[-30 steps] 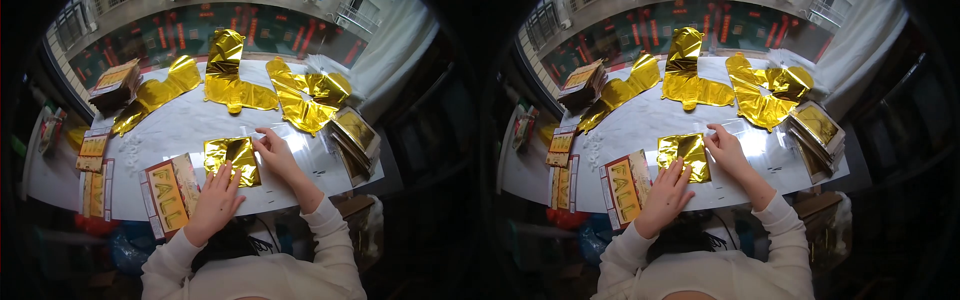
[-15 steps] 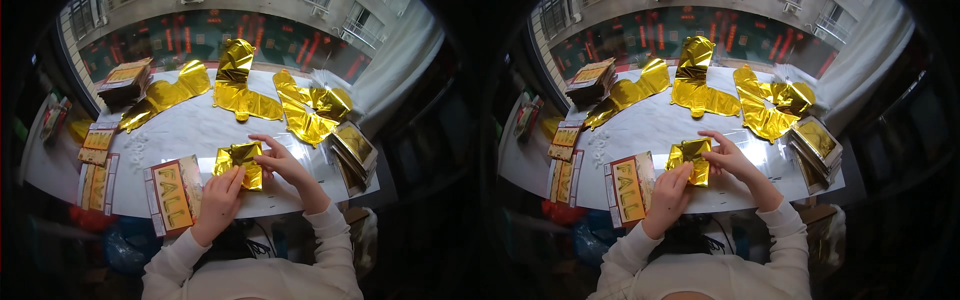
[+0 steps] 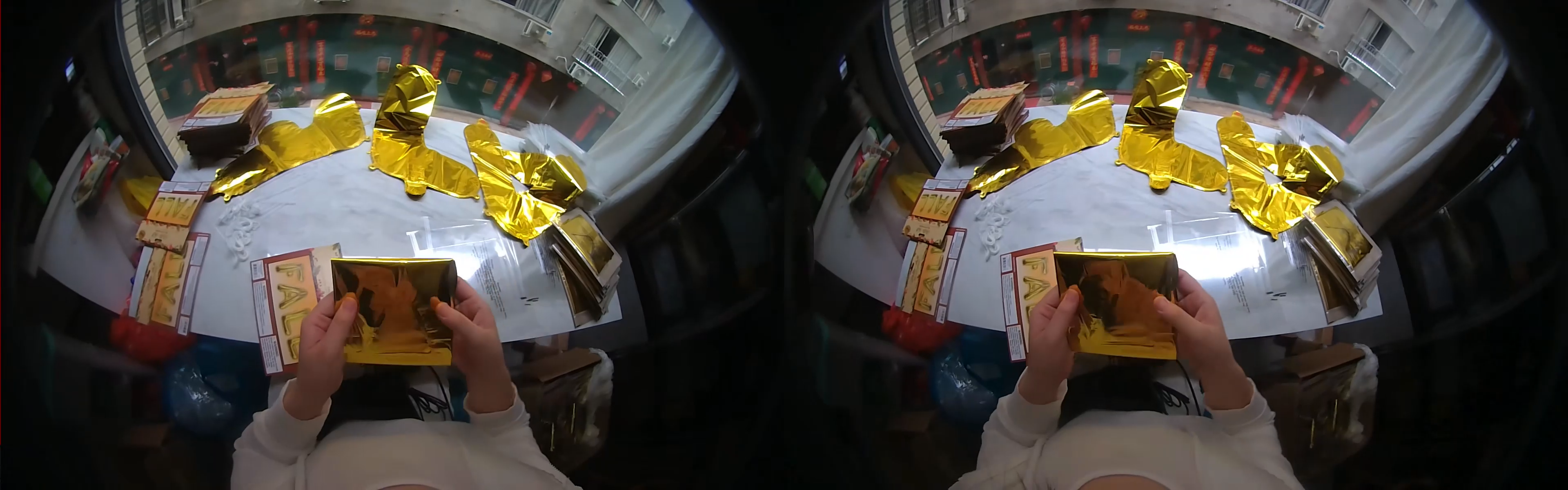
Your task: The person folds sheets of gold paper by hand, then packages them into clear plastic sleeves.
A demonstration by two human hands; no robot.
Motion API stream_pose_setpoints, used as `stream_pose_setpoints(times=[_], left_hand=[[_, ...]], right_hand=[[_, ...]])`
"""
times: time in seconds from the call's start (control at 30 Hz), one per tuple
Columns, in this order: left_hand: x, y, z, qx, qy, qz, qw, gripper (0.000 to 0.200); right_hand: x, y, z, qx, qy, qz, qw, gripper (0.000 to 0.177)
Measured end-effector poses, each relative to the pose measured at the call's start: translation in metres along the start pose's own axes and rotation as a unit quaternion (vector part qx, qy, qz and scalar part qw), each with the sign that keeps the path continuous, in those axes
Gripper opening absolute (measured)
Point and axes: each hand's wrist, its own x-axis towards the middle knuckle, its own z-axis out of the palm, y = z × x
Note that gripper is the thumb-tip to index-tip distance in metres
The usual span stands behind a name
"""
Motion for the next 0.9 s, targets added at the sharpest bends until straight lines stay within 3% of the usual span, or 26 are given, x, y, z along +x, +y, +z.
stream_pose_setpoints(times=[0.2,0.3,0.4,0.53,0.73,0.8,0.83,0.87,0.9], left_hand=[[-0.006,-0.024,-0.027,0.038,0.013,-0.001,0.999,0.025],[-0.009,-0.033,-0.047,0.049,-0.026,0.019,0.998,0.028],[-0.014,-0.035,-0.049,0.054,-0.006,-0.006,0.998,0.027],[-0.019,-0.024,-0.041,0.055,0.015,-0.02,0.998,0.027],[-0.028,-0.014,-0.054,0.09,-0.053,-0.055,0.993,0.03],[-0.038,0.013,-0.046,0.32,-0.067,0.006,0.945,0.041],[-0.043,0.02,-0.056,0.485,-0.107,0.099,0.863,0.066],[-0.048,0.025,-0.063,0.486,-0.105,0.099,0.862,0.066],[-0.053,0.029,-0.068,0.623,-0.116,0.113,0.766,0.075]], right_hand=[[-0.006,0.036,0.007,0.028,0.037,0.002,0.999,0.04],[-0.008,0.047,0.013,-0.009,0.059,-0.029,0.998,0.037],[-0.016,0.041,0.024,-0.046,0.05,-0.003,0.998,0.038],[-0.014,0.046,0.022,0.014,0.065,-0.008,0.998,0.034],[-0.018,0.039,0.005,-0.107,0.069,-0.009,0.992,0.021],[-0.019,0.026,-0.005,-0.095,0.173,-0.047,0.979,0.013],[-0.022,0.019,-0.017,-0.071,0.194,-0.058,0.977,0.012],[-0.025,0.012,-0.032,-0.047,0.215,-0.069,0.973,0.011],[-0.027,0.006,-0.044,-0.042,0.24,-0.1,0.965,0.01]])
